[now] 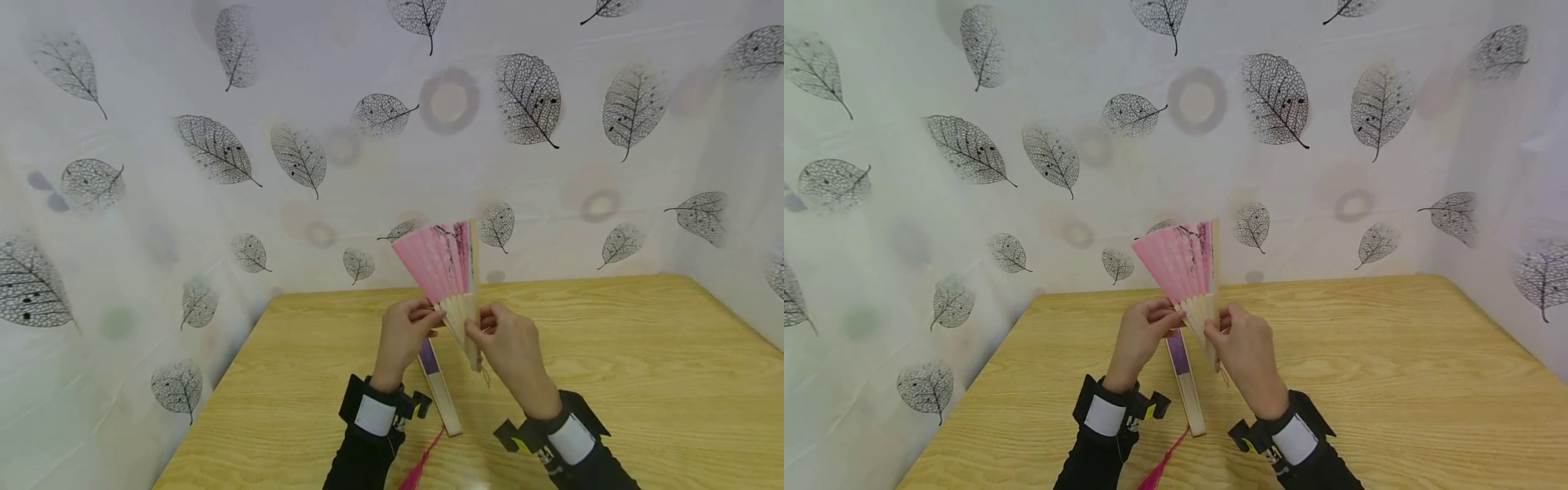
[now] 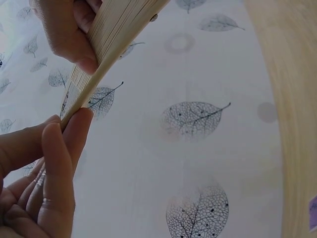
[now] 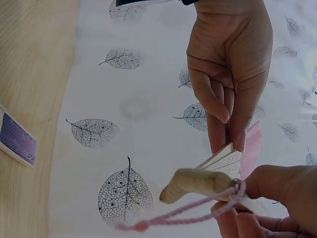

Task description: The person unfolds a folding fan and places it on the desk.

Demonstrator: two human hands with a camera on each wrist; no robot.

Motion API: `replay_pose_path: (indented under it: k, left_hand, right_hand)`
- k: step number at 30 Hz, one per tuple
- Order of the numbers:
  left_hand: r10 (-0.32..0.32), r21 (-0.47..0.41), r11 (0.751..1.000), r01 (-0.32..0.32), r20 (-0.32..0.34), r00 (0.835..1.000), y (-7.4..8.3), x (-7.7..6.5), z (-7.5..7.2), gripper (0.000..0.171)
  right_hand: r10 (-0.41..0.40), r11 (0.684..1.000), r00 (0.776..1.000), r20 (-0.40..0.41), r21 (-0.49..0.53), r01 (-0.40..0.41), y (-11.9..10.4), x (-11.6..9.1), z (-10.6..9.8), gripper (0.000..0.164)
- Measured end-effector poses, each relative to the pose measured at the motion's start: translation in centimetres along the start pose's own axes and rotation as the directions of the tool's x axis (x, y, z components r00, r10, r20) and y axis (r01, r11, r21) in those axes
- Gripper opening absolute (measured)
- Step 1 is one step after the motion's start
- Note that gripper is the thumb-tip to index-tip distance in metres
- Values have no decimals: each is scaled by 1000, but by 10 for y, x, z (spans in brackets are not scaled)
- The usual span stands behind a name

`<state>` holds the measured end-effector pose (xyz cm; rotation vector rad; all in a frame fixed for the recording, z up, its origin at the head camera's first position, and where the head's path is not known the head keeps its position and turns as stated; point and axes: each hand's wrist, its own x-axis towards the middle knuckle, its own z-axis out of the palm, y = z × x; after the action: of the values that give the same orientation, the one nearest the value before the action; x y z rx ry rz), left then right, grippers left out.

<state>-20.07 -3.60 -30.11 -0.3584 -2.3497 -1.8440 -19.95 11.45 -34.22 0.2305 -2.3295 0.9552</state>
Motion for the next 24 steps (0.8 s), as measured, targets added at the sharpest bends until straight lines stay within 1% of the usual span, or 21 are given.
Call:
replay_pose_path:
  k: [5, 9, 16, 19, 24]
  left_hand:
    - [6, 7, 1000, -6, -6, 1000, 0, 0, -1, 16]
    - [11, 11, 1000, -11, -1, 1000, 0, 0, -2, 16]
    - [-1, 21, 1000, 2, -14, 1000, 1, -1, -3, 16]
    - [1, 29, 1000, 0, -14, 1000, -4, 2, -2, 15]
    - [6, 18, 1000, -6, -9, 1000, -24, 12, -2, 16]
  right_hand:
    - [0, 1000, 1000, -21, -8, 0, 0, 0, 0, 14]
    - [-1, 1000, 1000, -23, -13, 1, 1, 0, 0, 14]
    - [-8, 1000, 999, -48, -14, 7, 0, 0, -1, 15]
    - [-7, 1000, 998, -58, -10, 6, 0, 0, -2, 14]
    - [-8, 1000, 998, -66, -18, 7, 1, 1, -2, 14]
